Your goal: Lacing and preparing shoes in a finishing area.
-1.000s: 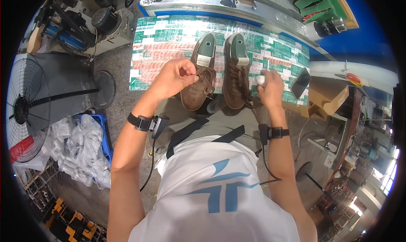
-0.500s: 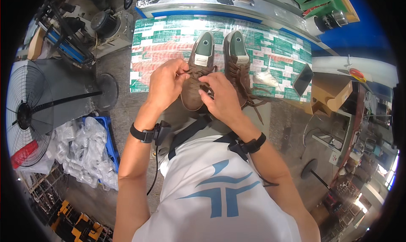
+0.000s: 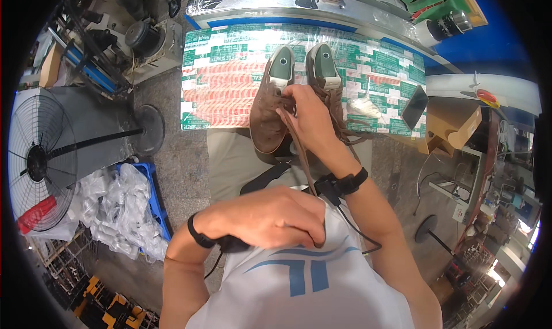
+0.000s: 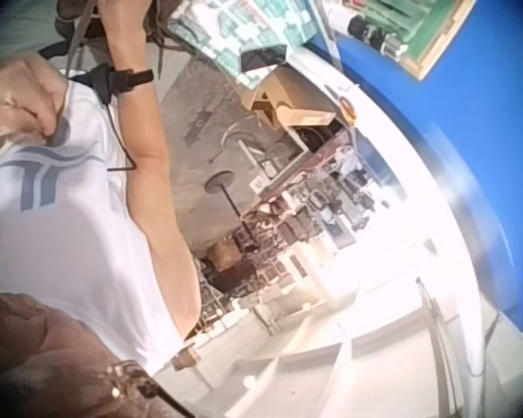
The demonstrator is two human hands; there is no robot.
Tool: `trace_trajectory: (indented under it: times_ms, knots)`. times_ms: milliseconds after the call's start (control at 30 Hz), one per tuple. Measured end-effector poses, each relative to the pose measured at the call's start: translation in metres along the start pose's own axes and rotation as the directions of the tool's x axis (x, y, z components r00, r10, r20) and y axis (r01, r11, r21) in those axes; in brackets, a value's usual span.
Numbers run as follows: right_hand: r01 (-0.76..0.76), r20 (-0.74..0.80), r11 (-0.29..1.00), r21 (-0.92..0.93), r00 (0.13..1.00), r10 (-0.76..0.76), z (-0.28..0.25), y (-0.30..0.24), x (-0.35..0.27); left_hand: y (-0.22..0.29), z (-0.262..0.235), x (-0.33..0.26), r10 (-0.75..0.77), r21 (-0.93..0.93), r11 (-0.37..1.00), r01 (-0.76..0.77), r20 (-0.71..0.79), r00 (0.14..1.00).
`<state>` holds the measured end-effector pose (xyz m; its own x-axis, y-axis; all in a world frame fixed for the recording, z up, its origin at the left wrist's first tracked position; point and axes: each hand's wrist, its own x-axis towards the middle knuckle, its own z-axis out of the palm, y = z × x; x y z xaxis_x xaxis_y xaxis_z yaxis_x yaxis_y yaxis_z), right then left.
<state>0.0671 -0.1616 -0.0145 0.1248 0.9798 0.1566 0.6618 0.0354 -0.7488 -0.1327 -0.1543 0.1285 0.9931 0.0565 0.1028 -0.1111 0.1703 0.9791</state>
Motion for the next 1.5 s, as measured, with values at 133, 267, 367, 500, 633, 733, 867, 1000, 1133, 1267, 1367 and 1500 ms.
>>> trace_trajectory:
  times_ms: [133,267,367,500,633,733,867,1000,1133,1267,1367,1500]
  knots:
    - [-0.013,-0.037,0.999,0.053,0.999,0.015,0.004,0.006,-0.001,-0.037,-0.031,-0.017,0.042,0.175,0.985,-0.001,-0.229,0.973]
    - [-0.312,0.140,0.816,0.487,0.950,0.280,-0.007,-0.007,0.002,-0.096,-0.086,-0.018,-0.284,-0.056,0.926,0.373,-0.754,0.592]
    - [-0.397,0.420,0.810,0.432,0.883,0.209,-0.053,-0.063,-0.004,-0.122,-0.101,0.000,0.092,0.321,0.881,0.348,-0.836,0.541]
    - [0.023,0.576,0.870,0.492,0.741,-0.346,-0.046,-0.113,-0.034,-0.126,-0.098,0.005,0.111,0.393,0.845,0.363,-0.793,0.599]
    - [-0.020,0.913,0.947,0.319,0.276,-0.302,-0.021,-0.122,-0.067,-0.131,-0.094,0.006,0.168,0.463,0.766,0.446,-0.813,0.557]
    - [-0.045,0.919,0.958,0.282,0.299,-0.257,-0.038,-0.105,-0.061,-0.118,-0.095,0.010,0.133,0.472,0.748,0.466,-0.795,0.592]
    - [-0.113,0.719,0.990,0.090,0.694,0.014,-0.080,-0.083,-0.024,-0.111,-0.110,0.003,0.139,0.575,0.657,0.487,-0.727,0.672]
    - [0.023,0.032,0.995,-0.093,0.999,-0.020,-0.053,-0.034,0.006,-0.100,-0.133,0.010,0.191,0.702,0.553,0.449,-0.631,0.752]
    - [0.050,0.023,0.992,0.120,0.998,-0.053,-0.004,-0.011,0.012,-0.105,-0.144,0.000,0.118,0.763,0.506,0.402,-0.523,0.844]
    - [0.028,0.033,0.992,0.120,0.999,-0.032,-0.009,0.004,0.000,-0.129,-0.131,0.004,0.230,0.714,0.623,0.320,-0.558,0.797]
    - [0.107,0.007,0.990,0.093,0.994,-0.108,-0.002,-0.008,0.008,-0.124,-0.124,-0.006,0.217,0.693,0.601,0.399,-0.622,0.752]
    - [0.094,-0.013,0.994,0.064,0.996,-0.093,0.006,-0.007,0.021,-0.124,-0.131,-0.010,0.248,0.691,0.599,0.405,-0.641,0.727]
